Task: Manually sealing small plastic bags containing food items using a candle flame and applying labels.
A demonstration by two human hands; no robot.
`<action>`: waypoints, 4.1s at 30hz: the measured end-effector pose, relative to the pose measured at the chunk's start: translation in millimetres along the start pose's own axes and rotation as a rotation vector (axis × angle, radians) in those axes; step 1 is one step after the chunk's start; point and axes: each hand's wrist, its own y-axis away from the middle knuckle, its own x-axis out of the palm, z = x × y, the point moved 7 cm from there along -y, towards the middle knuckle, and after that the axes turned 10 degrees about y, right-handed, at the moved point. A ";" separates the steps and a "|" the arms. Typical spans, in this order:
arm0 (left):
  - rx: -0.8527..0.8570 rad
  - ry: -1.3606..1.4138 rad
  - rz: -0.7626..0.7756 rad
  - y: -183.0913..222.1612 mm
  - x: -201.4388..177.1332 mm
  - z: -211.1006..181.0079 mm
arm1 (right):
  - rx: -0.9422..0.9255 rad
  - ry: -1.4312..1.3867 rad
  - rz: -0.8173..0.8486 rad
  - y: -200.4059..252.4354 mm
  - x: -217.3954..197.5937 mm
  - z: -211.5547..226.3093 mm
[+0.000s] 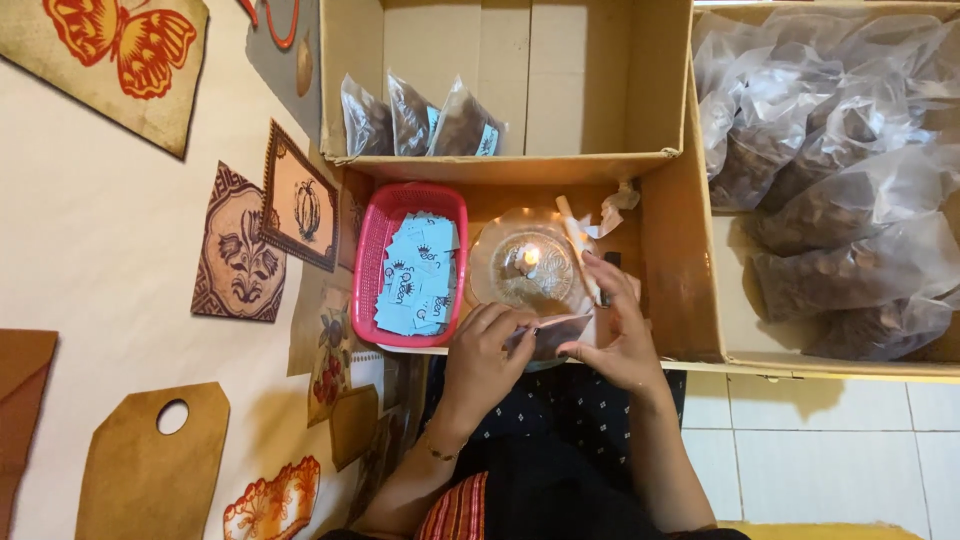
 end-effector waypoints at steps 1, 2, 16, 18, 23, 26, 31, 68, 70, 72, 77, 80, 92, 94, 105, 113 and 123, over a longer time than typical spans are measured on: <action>0.000 0.001 0.001 -0.6 -0.2 0.3 | 0.001 0.000 -0.001 -1.2 0.0 1.7; -0.007 0.006 0.007 -1.3 0.1 1.1 | -0.005 0.056 0.011 -2.3 0.7 3.7; 0.023 -0.040 0.011 1.0 2.4 3.7 | 0.032 0.076 0.035 5.2 8.9 -10.5; 0.015 -0.033 0.017 1.6 3.8 6.9 | -0.024 0.137 0.038 2.7 9.2 -3.1; 0.020 -0.016 0.019 -0.5 3.7 0.9 | -0.069 0.154 -0.022 6.6 13.7 -7.9; 0.030 -0.026 0.013 0.3 3.1 -0.6 | -0.073 0.158 -0.043 8.7 12.6 -9.6; 0.034 -0.026 0.008 1.6 0.9 2.1 | -0.060 0.128 0.016 3.9 13.7 -0.8; -0.116 0.042 -0.043 2.2 2.2 53.1 | 0.151 -0.142 -0.004 -5.1 32.9 -52.7; -0.147 0.039 -0.044 2.1 3.7 63.0 | 0.168 -0.186 -0.010 -1.7 40.1 -68.6; -0.219 0.004 -0.030 4.3 8.6 77.0 | 0.264 -0.221 -0.064 4.0 43.9 -89.5; -0.279 0.001 -0.017 -12.2 11.0 81.4 | 0.336 -0.246 -0.088 -7.6 51.9 -97.6; -0.307 -0.001 -0.014 -15.1 18.1 97.5 | 0.386 -0.251 -0.118 -12.2 56.5 -102.7; -0.409 0.006 0.000 -39.7 39.2 123.5 | 0.570 -0.185 -0.185 -37.2 52.3 -103.0; -0.404 -0.006 0.001 -40.4 40.0 123.6 | 0.581 -0.169 -0.183 -39.1 51.0 -101.4; -0.565 0.041 0.047 -38.9 35.3 126.5 | 0.595 -0.143 -0.145 -40.3 52.0 -105.5; -0.590 0.085 0.042 -36.1 30.1 125.8 | 0.603 -0.143 -0.131 -40.9 55.8 -105.8; -0.544 0.093 0.035 -35.3 27.5 125.8 | 0.581 -0.164 -0.110 -42.5 58.7 -102.9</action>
